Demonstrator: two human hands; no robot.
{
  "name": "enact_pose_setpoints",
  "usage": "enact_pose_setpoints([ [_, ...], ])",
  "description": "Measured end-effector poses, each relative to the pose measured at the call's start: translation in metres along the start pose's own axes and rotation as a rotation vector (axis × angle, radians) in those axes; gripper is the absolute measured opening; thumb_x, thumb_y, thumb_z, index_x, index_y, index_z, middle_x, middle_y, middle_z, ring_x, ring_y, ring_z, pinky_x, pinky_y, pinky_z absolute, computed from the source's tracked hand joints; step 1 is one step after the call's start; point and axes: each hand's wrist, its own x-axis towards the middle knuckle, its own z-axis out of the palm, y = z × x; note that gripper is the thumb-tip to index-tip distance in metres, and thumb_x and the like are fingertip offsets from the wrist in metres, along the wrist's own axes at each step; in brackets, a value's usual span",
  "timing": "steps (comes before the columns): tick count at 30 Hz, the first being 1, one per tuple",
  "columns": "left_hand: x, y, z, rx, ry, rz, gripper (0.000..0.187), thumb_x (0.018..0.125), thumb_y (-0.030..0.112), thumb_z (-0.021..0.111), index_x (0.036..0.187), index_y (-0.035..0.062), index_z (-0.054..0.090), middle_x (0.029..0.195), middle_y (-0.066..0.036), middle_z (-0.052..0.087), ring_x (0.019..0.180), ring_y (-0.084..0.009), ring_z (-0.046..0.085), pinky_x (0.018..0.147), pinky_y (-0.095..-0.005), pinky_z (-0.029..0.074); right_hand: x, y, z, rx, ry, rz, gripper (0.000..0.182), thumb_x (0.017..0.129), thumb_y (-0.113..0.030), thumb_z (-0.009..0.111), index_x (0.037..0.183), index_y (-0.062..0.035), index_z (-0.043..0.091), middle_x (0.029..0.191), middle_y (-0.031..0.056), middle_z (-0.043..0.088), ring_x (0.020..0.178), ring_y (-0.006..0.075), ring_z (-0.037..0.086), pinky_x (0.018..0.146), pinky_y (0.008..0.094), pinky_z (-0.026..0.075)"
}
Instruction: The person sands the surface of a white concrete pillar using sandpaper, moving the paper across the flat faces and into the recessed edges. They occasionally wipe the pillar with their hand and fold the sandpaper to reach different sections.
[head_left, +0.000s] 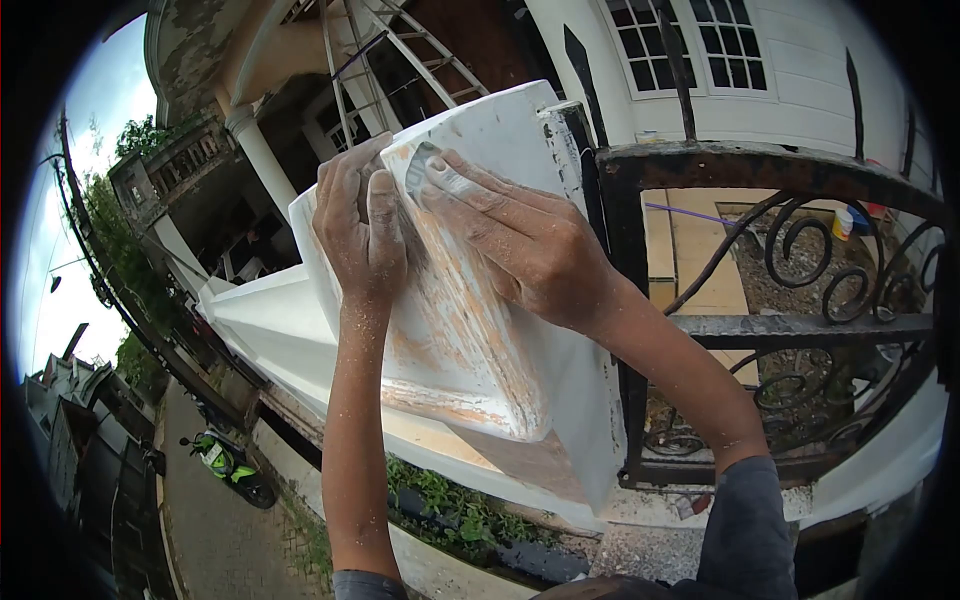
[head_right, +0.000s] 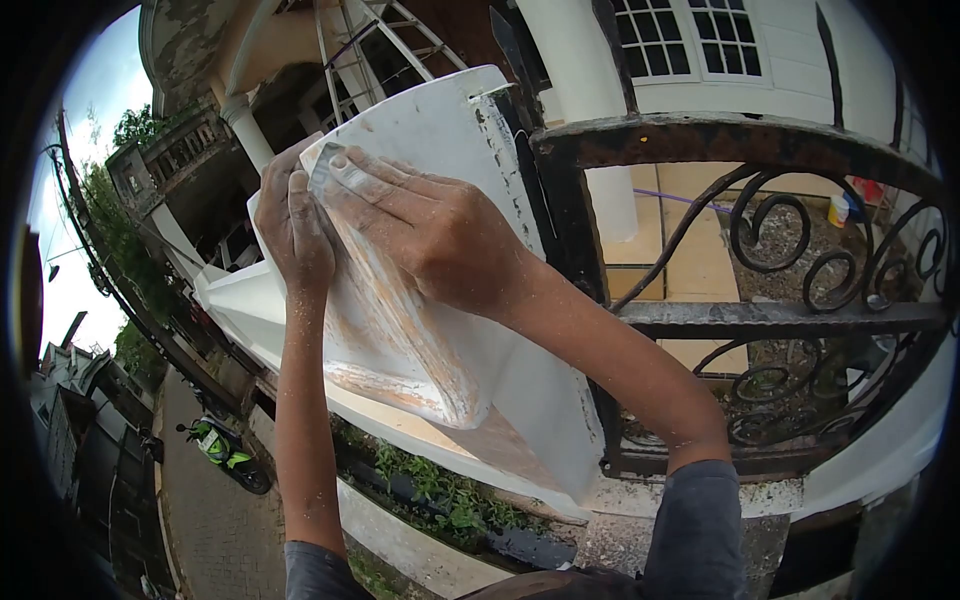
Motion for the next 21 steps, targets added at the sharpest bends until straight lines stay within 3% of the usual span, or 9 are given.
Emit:
enact_pose_setpoints([
  [1, -0.001, 0.001, -0.001, 0.0, -0.002, -0.014, 0.034, 0.09, 0.03, 0.046, 0.1, 0.0014, 0.062, 0.093, -0.014, 0.063, 0.09, -0.0256, 0.057, 0.082, -0.0363, 0.043, -0.002, 0.009, 0.0, -0.028, 0.003, -0.014, 0.035, 0.074, 0.003, 0.06, 0.108, 0.0008, 0.062, 0.108, 0.0202, 0.062, 0.105, 0.0289, 0.059, 0.085, 0.036, 0.052],
  [4, -0.002, 0.003, -0.001, -0.007, -0.003, -0.041, 0.036, 0.09, 0.033, 0.047, 0.1, 0.0017, 0.062, 0.093, -0.014, 0.063, 0.09, -0.0257, 0.057, 0.082, -0.0368, 0.043, -0.009, 0.034, 0.002, -0.076, -0.117, 0.328, 0.035, 0.074, 0.001, 0.061, 0.109, -0.0005, 0.062, 0.111, 0.0185, 0.061, 0.109, 0.028, 0.057, 0.089, 0.0369, 0.05],
  [7, 0.001, 0.001, 0.001, -0.008, 0.006, -0.017, 0.039, 0.09, 0.037, 0.047, 0.1, 0.002, 0.063, 0.093, -0.014, 0.062, 0.091, -0.0258, 0.057, 0.082, -0.037, 0.043, -0.009, -0.004, -0.001, 0.017, -0.03, 0.004, 0.034, 0.076, 0.003, 0.058, 0.11, -0.0003, 0.061, 0.11, 0.0187, 0.061, 0.107, 0.0281, 0.058, 0.086, 0.0353, 0.052],
  [11, -0.002, 0.005, -0.001, 0.02, -0.016, 0.006, 0.046, 0.091, 0.044, 0.046, 0.102, 0.0025, 0.062, 0.097, -0.015, 0.062, 0.093, -0.0269, 0.056, 0.084, -0.0382, 0.042, -0.016, 0.03, 0.002, -0.045, -0.1, 0.279, 0.04, 0.074, 0.008, 0.058, 0.113, 0.0002, 0.058, 0.115, 0.0189, 0.059, 0.11, 0.0283, 0.056, 0.087, 0.0347, 0.052],
  [13, 0.002, 0.003, 0.002, 0.029, -0.015, 0.058, 0.049, 0.091, 0.047, 0.045, 0.105, 0.0029, 0.061, 0.099, -0.015, 0.061, 0.095, -0.0277, 0.055, 0.085, -0.0392, 0.041, -0.008, -0.009, -0.003, 0.0, -0.055, 0.032, 0.035, 0.078, 0.003, 0.056, 0.112, 0.0018, 0.059, 0.11, 0.0196, 0.061, 0.109, 0.0281, 0.057, 0.085, 0.0349, 0.052],
  [15, -0.001, 0.003, 0.001, 0.046, -0.031, 0.106, 0.051, 0.091, 0.048, 0.043, 0.108, 0.0033, 0.059, 0.102, -0.016, 0.06, 0.097, -0.0283, 0.053, 0.087, -0.0401, 0.041, -0.012, 0.015, -0.001, -0.047, -0.056, 0.071, 0.034, 0.077, 0.002, 0.057, 0.111, 0.0028, 0.059, 0.11, 0.0192, 0.061, 0.109, 0.0282, 0.057, 0.086, 0.0354, 0.052],
  [16, -0.002, 0.004, 0.001, 0.034, -0.025, 0.11, 0.051, 0.091, 0.048, 0.042, 0.11, 0.0035, 0.058, 0.103, -0.016, 0.06, 0.098, -0.0284, 0.053, 0.087, -0.0403, 0.04, -0.017, 0.033, 0.004, -0.054, -0.07, 0.23, 0.034, 0.076, 0.002, 0.058, 0.11, 0.0024, 0.06, 0.11, 0.0186, 0.062, 0.11, 0.0278, 0.056, 0.087, 0.0354, 0.051],
  [20, 0.0, 0.007, 0.002, 0.028, -0.029, 0.153, 0.052, 0.091, 0.048, 0.041, 0.114, 0.0037, 0.056, 0.105, -0.016, 0.059, 0.098, -0.0286, 0.052, 0.087, -0.0406, 0.04, -0.004, -0.008, -0.001, 0.018, 0.0, -0.011, 0.032, 0.077, 0.003, 0.055, 0.109, 0.004, 0.06, 0.105, 0.0206, 0.063, 0.097, 0.0285, 0.063, 0.079, 0.0337, 0.054],
  [21, 0.001, 0.006, 0.001, 0.036, -0.044, 0.168, 0.052, 0.091, 0.048, 0.04, 0.114, 0.0038, 0.056, 0.105, -0.016, 0.059, 0.098, -0.0286, 0.052, 0.087, -0.0405, 0.04, -0.006, 0.002, -0.002, -0.015, -0.028, 0.092, 0.032, 0.077, 0.003, 0.056, 0.108, 0.0035, 0.061, 0.105, 0.0202, 0.063, 0.099, 0.0279, 0.062, 0.081, 0.0341, 0.054],
])
